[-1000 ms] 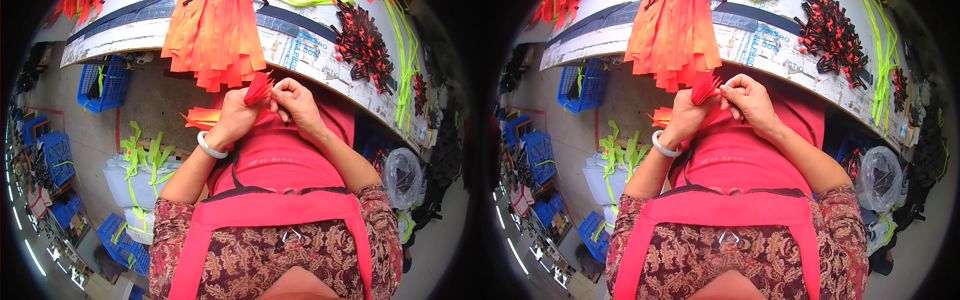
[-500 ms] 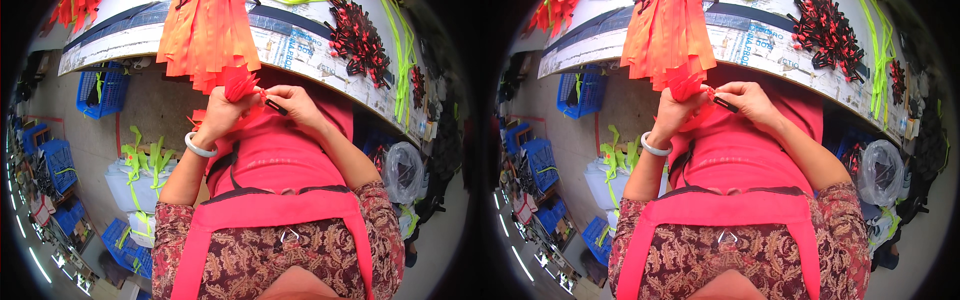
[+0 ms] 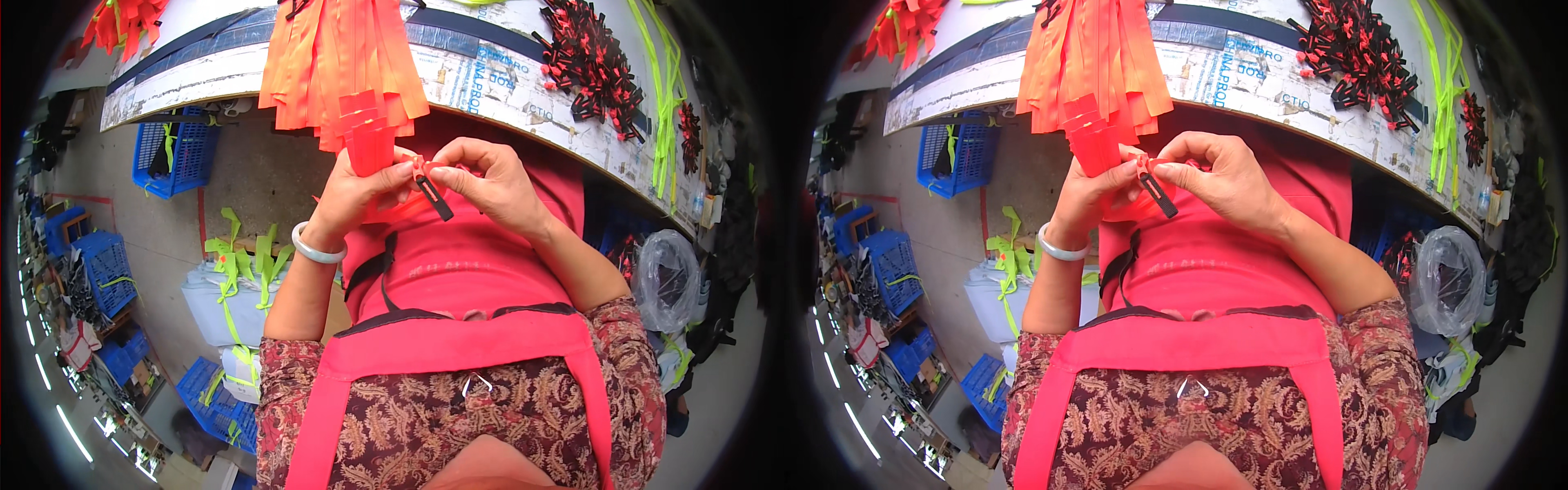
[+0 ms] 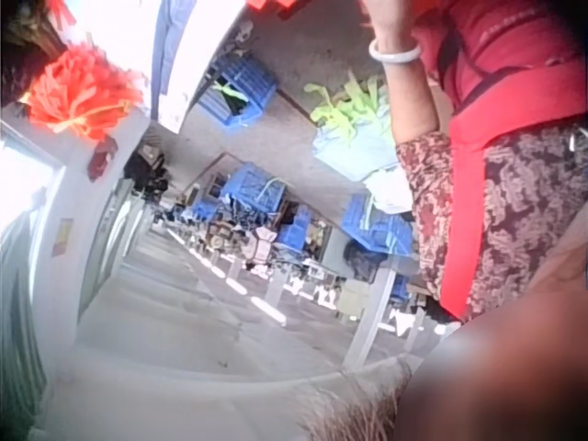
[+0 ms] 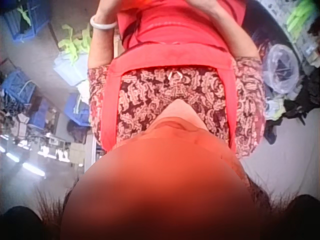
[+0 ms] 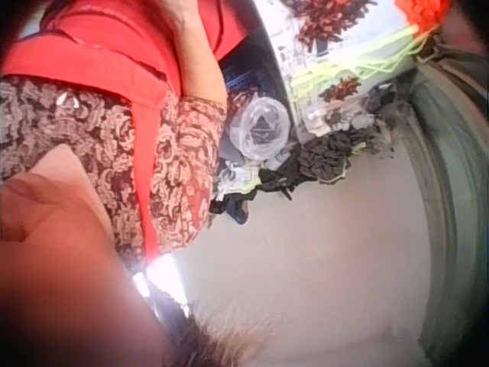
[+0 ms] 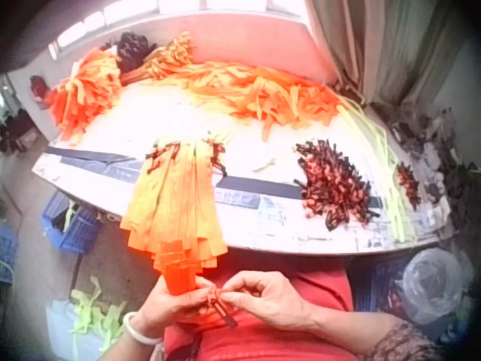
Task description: Manually gathering and securing fabric strips with plastic ties to create tassels.
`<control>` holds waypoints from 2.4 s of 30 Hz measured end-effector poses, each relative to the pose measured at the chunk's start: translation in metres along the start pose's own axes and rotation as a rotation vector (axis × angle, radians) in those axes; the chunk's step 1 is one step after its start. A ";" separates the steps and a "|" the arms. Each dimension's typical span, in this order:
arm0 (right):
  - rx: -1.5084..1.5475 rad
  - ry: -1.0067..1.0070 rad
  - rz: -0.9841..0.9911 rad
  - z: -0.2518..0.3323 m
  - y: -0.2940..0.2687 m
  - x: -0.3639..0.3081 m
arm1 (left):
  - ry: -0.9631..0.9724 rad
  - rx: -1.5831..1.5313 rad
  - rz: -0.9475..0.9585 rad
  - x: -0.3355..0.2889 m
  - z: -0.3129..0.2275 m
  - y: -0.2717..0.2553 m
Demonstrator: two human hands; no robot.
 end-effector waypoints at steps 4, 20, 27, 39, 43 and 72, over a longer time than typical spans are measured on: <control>-0.078 0.119 0.004 0.001 -0.003 -0.001 | 0.011 -0.004 0.011 0.000 0.002 -0.002; -0.005 0.240 0.002 -0.002 -0.001 -0.001 | 0.035 0.121 0.045 0.000 -0.007 0.001; 0.025 0.253 0.123 -0.013 -0.003 0.006 | -0.017 0.104 0.060 -0.001 -0.006 -0.002; 0.052 0.307 0.163 -0.006 0.000 0.005 | -0.119 0.005 0.091 0.000 -0.001 -0.004; 0.056 0.283 0.113 -0.012 -0.001 0.003 | -0.081 0.064 0.112 0.003 0.003 -0.004; -0.499 -0.482 -0.097 0.020 0.024 -0.008 | 0.267 0.254 -0.012 -0.011 0.010 0.009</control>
Point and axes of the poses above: each hand's wrist, its own x-axis towards the middle knuckle, its own y-axis out of the palm, z = x × y, the point moved 4 cm from there along x, towards the middle knuckle, and after that the axes turned 1 degree about -y, right-handed, at the moved point
